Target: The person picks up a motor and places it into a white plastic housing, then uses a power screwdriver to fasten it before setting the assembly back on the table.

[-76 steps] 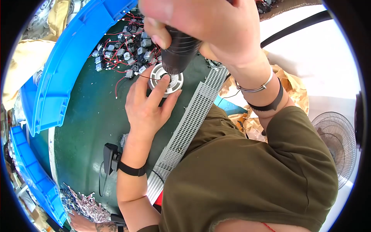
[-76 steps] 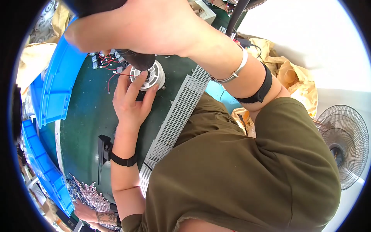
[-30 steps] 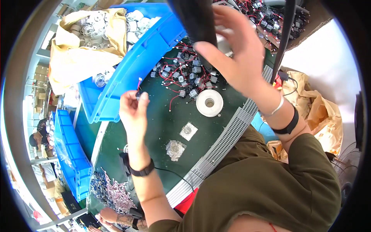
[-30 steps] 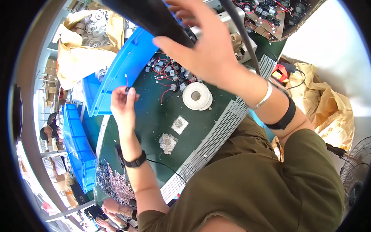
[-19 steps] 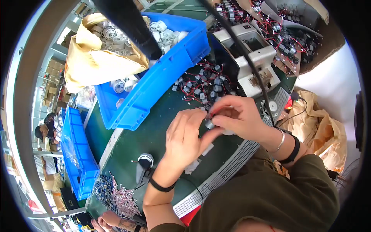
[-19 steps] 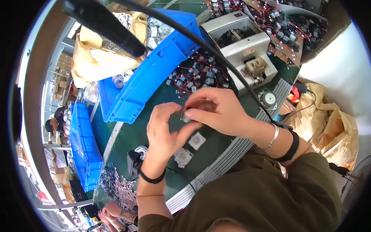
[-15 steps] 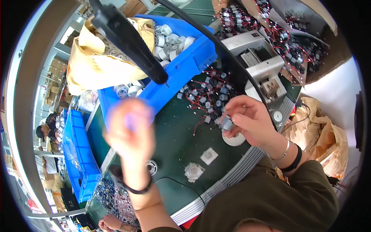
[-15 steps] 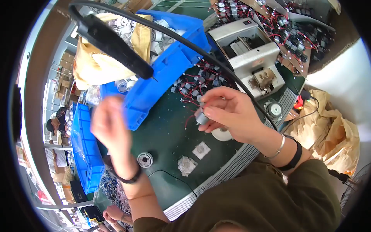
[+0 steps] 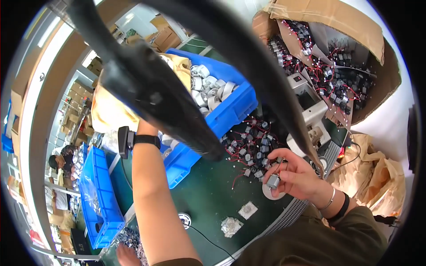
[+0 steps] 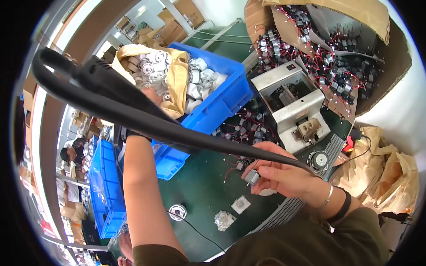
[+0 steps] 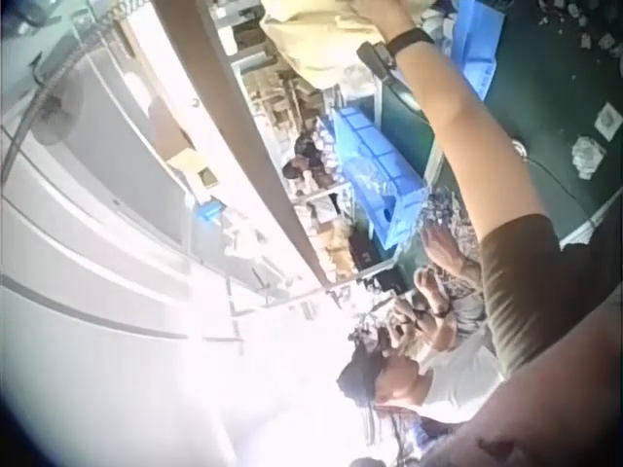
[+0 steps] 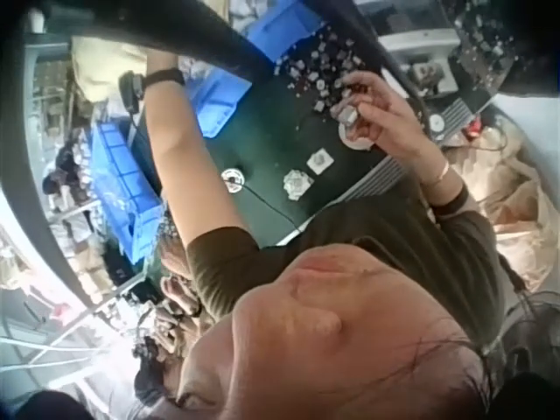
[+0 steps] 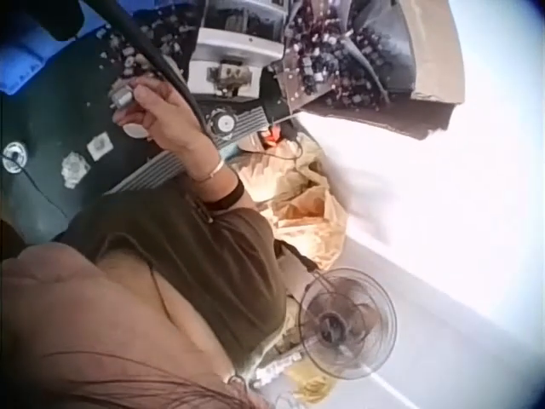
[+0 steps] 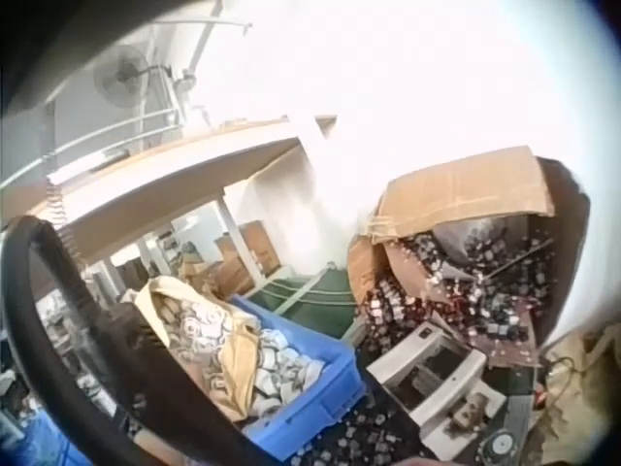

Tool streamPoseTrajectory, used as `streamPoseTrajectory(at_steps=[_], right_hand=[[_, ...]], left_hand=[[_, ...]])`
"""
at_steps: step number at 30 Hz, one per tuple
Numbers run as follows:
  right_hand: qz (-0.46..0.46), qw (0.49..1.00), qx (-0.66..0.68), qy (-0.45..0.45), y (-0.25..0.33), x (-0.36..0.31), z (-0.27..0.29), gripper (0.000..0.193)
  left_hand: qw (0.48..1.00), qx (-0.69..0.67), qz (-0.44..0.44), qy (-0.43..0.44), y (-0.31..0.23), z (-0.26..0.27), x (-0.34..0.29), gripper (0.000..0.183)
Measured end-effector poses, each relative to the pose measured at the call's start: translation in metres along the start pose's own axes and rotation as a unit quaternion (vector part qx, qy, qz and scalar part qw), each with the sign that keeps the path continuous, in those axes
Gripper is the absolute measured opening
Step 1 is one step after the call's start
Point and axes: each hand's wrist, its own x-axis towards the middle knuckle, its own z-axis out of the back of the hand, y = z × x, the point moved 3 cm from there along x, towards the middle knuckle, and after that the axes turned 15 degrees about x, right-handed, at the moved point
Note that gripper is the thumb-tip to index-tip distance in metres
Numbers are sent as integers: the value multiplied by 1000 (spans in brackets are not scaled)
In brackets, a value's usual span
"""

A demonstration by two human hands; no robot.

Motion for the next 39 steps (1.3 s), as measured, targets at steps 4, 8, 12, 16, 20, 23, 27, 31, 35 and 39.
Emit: streamPoseTrajectory(at_steps=[4, 8, 12, 16, 20, 23, 27, 31, 35, 39], right_hand=[[-14, 999, 41, -4, -3, -11, -7, 52], [1, 993, 115, 11, 9, -15, -1, 58], [69, 992, 61, 90, 15, -27, 1, 47], [113, 991, -40, 64, 33, -32, -3, 40], [173, 973, -152, 16, 44, -44, -4, 31], [164, 962, -217, -14, 46, -45, 1, 27], [113, 911, -396, -38, 37, -35, 8, 29], [98, 876, -472, 0, 30, -22, 12, 24], [128, 719, -683, 6, 28, -18, -1, 23], [90, 669, -738, 28, 15, -14, 5, 18]], left_hand=[[820, -417, 339, -196, 41, 14, -63, 57], [321, -808, 258, -421, 30, 78, -189, 29], [271, -909, 12, -318, -69, 112, -276, 20], [356, -866, -141, -321, -148, 191, -306, 35], [462, -779, -82, -415, -216, 206, -297, 33], [425, -794, -64, -429, -229, 209, -298, 40], [425, -796, -90, -422, -227, 210, -300, 50], [483, -770, -45, -414, -225, 221, -300, 51], [510, -744, -44, -431, -227, 216, -299, 59], [494, -760, -30, -421, -230, 214, -298, 62]])
